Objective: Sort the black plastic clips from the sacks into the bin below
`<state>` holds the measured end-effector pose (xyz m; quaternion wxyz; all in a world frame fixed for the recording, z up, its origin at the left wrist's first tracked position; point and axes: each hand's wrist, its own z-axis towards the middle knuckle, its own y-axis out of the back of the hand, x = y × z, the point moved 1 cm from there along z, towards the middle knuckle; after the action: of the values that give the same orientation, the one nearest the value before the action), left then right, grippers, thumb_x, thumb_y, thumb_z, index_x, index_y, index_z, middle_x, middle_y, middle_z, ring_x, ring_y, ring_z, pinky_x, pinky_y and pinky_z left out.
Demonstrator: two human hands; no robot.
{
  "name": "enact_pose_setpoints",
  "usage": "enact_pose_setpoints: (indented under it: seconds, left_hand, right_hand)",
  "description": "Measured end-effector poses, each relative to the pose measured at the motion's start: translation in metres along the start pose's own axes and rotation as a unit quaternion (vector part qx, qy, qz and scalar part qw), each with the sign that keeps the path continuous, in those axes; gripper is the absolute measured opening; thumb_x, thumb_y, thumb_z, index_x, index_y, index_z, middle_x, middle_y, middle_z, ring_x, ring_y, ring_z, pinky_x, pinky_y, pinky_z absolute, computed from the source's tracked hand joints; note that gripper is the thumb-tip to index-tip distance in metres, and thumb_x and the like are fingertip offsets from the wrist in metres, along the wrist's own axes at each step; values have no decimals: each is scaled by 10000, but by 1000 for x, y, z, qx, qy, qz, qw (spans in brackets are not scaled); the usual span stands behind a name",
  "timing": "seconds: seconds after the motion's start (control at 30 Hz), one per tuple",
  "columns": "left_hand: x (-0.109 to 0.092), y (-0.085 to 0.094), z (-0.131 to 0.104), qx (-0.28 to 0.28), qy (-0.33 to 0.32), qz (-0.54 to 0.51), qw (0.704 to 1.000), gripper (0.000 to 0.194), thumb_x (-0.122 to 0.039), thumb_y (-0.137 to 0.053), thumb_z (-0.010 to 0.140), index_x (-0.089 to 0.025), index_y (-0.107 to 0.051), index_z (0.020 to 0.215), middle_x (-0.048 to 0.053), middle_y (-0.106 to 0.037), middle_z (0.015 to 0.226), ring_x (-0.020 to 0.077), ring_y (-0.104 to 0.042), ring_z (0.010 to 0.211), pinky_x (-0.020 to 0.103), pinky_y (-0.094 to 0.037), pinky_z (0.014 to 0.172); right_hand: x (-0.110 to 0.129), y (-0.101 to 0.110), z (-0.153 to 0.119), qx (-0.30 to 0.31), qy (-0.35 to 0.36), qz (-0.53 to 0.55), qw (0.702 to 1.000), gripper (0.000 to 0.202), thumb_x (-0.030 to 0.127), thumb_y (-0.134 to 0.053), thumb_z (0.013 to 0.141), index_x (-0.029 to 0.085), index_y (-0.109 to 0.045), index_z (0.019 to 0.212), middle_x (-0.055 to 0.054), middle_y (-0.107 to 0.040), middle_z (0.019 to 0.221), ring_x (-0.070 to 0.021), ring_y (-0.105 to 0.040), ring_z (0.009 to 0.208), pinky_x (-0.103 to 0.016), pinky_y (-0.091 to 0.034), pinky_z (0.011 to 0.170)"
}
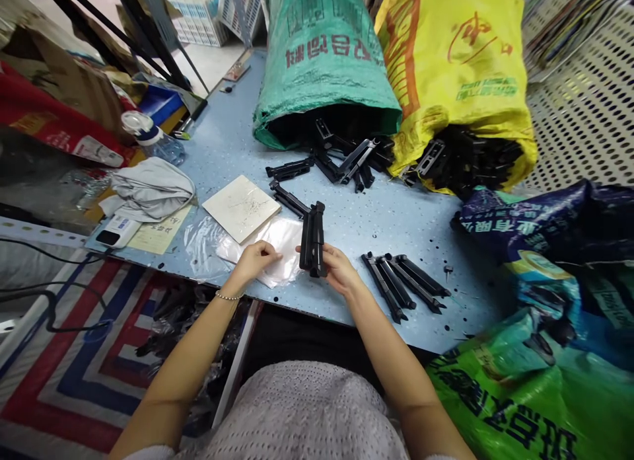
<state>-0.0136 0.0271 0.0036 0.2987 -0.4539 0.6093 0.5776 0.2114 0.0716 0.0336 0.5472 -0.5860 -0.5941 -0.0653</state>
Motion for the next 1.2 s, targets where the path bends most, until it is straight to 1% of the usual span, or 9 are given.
enact_pose_setpoints:
  seconds: [0.17, 0.3, 0.47, 0.63, 0.77, 0.87, 0.93, 1.07, 1.2]
  left_hand:
    - [4, 5, 0, -3, 8, -90, 996, 142, -294, -715, 719, -165, -666, 686, 28, -642, 779, 158, -594, 752, 280, -439, 707]
    - [-4, 17, -9, -64, 2, -162, 985, 211, -261, -760, 672, -171, -575, 719, -12, -602, 735, 122, -563, 694, 258, -440, 686]
    - [-12, 29, -14, -60, -16, -202, 978, 274, -250, -735, 712, -193, -472, 761, -38, -564, 731, 103, -551, 689, 234, -434, 673]
    - [-6, 2, -10, -55, 11, -159, 986, 365, -220, -766, 649, -210, -416, 755, -59, -541, 694, 98, -520, 624, 231, -420, 626]
    - [2, -11, -8, -55, -1, -156, 986, 313, -239, -714, 701, -212, -403, 730, -49, -547, 701, 113, -551, 653, 241, -436, 645]
    - [-1, 4, -15, -82, -37, -107, 990, 183, -211, -636, 764, -209, -454, 742, -16, -581, 746, 145, -587, 715, 277, -476, 699]
    - [-9, 21, -24, -95, -76, 10, 993, 83, -124, -551, 792, -201, -536, 765, 30, -627, 816, 188, -613, 829, 327, -493, 797]
    - [-24, 41, -30, -127, -107, 253, 953, 333, -7, -429, 788, -172, -688, 916, 128, -663, 1025, 279, -591, 1045, 433, -450, 980]
    - [-24, 41, -18, -95, -124, 216, 964, 541, -24, -440, 807, -172, -583, 1307, 122, -555, 1345, 256, -544, 1232, 405, -425, 1088]
  right_hand:
    - [-13, -21, 17, 61, -23, 13, 998, 286, 322, -756, 768, 150, -705, 991, -108, -742, 1063, -138, -669, 687, -281, -555, 662]
    - [-30, -21, 30, 26, -60, 18, 998, 265, 257, -765, 735, 153, -702, 971, -62, -753, 915, -133, -662, 674, -257, -546, 643]
    - [-31, -9, 21, 14, -55, 11, 998, 235, 255, -749, 737, 162, -693, 945, -47, -744, 869, -153, -666, 700, -301, -556, 679]
    - [-13, -13, 9, 21, 9, 9, 1000, 238, 308, -719, 779, 172, -675, 969, -88, -756, 977, -167, -679, 730, -287, -542, 663]
    - [-15, -23, 21, 51, 7, 6, 999, 227, 282, -720, 749, 175, -660, 939, -79, -758, 951, -157, -670, 713, -258, -524, 649]
    - [-28, -23, 36, 28, -40, -11, 999, 216, 249, -729, 709, 174, -656, 898, -56, -754, 929, -144, -667, 712, -249, -531, 660]
    - [-35, -21, 41, 15, -58, -11, 998, 221, 248, -721, 717, 174, -659, 917, -57, -749, 969, -139, -667, 718, -251, -540, 662]
    - [-36, -15, 32, 8, -44, 13, 999, 233, 237, -729, 734, 186, -659, 950, -34, -739, 950, -136, -664, 730, -249, -552, 662]
    - [-36, -6, 7, 63, -70, 37, 995, 278, 305, -755, 756, 176, -645, 976, -24, -717, 795, -142, -654, 633, -243, -542, 557]
